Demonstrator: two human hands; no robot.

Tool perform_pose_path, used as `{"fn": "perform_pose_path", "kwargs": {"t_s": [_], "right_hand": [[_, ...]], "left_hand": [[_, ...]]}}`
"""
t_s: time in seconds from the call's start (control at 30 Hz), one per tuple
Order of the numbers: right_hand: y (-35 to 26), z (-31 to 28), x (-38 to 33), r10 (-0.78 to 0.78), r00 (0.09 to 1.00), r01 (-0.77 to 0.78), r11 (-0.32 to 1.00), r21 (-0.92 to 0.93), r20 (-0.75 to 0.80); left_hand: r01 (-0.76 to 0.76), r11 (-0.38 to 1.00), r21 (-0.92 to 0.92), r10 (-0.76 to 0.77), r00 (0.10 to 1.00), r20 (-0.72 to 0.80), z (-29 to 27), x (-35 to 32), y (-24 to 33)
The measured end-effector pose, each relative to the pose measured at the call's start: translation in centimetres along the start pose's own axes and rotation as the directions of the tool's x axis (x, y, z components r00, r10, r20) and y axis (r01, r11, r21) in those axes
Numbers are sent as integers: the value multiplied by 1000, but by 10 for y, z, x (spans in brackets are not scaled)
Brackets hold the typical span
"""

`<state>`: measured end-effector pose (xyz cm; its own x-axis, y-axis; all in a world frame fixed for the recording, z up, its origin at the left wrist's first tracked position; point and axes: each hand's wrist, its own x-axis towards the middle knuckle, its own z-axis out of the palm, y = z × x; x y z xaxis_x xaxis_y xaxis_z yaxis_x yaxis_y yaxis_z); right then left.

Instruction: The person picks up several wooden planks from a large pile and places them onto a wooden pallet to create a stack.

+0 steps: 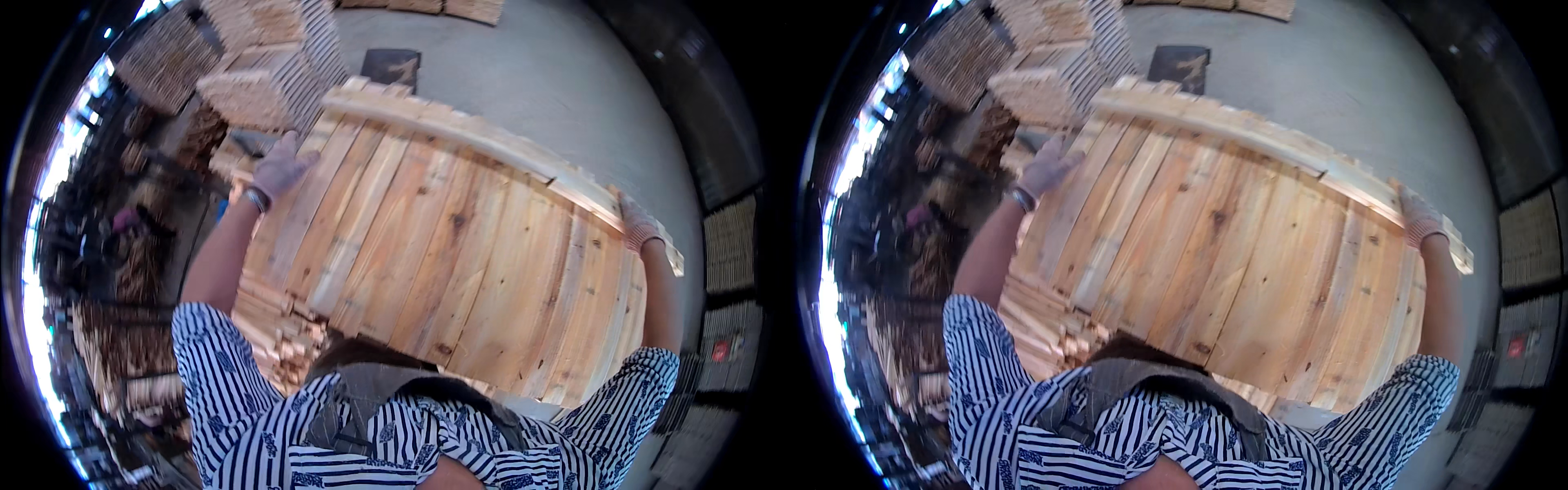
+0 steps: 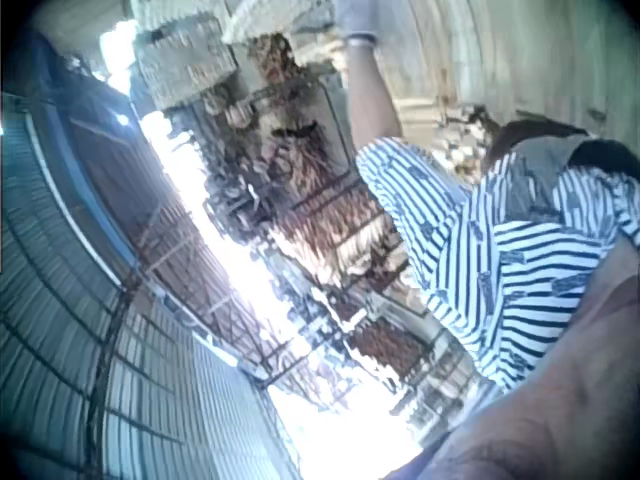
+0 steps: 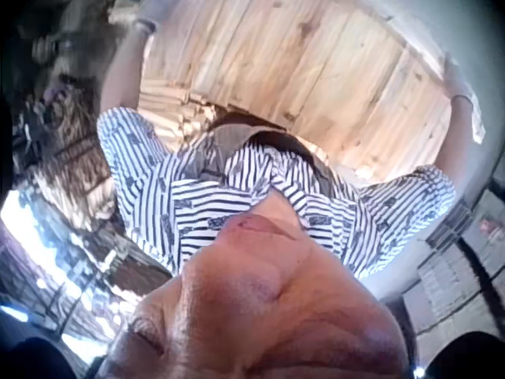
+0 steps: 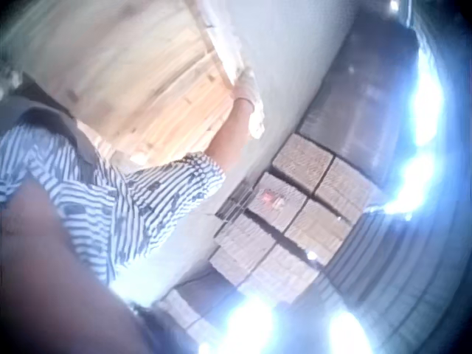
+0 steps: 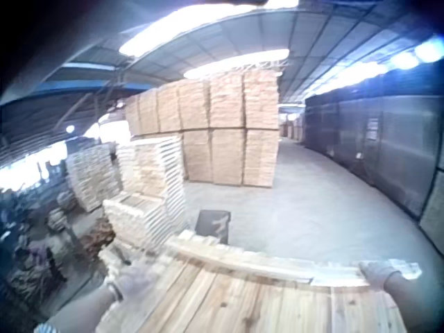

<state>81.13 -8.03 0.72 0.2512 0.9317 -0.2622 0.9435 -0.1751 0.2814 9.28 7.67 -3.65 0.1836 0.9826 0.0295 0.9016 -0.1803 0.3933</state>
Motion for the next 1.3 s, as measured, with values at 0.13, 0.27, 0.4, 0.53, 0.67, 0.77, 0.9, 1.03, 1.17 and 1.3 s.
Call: {"fn": "perform_pose_path", "kwargs": {"t_s": [0.13, 0.27, 0.4, 0.53, 0.67, 0.77, 0.9, 1.03, 1.17, 1.3], "right_hand": [[21, 15, 7, 6, 1000, -6, 1000, -16, 13], [10, 14, 15, 48, 999, -47, 994, -100, 17], [29, 29, 23, 122, 992, -118, 986, -118, 28], [30, 36, 24, 72, 997, -70, 994, -85, 24], [52, 56, 26, 7, 998, -11, 998, -60, -68], [54, 56, 25, -7, 995, -3, 995, -97, -103], [48, 55, 31, 52, 990, -67, 991, -113, -128], [34, 46, 39, 104, 992, -109, 991, -76, -68], [65, 67, 39, -26, 980, 10, 997, -80, -199], [56, 67, 29, -24, 984, 12, 998, -68, -179]], "left_hand": [[364, 892, -268, -173, 823, 542, -3, -30, -32], [67, 972, -226, 38, 901, 431, 36, -32, -111], [-265, 953, 146, 188, 896, 403, 38, -39, -94], [-15, 998, 64, -6, 951, 308, 10, -53, -48], [253, 951, -179, -189, 931, 313, 4, -57, -33], [302, 894, -330, -210, 935, 287, 14, -61, -43], [263, 829, -494, -122, 947, 299, 32, -49, -70], [326, 889, -322, -231, 925, 301, -7, -64, -28], [289, 932, -219, -239, 943, 231, 2, -64, -25], [298, 897, -326, -212, 938, 274, 14, -67, -37]]}}
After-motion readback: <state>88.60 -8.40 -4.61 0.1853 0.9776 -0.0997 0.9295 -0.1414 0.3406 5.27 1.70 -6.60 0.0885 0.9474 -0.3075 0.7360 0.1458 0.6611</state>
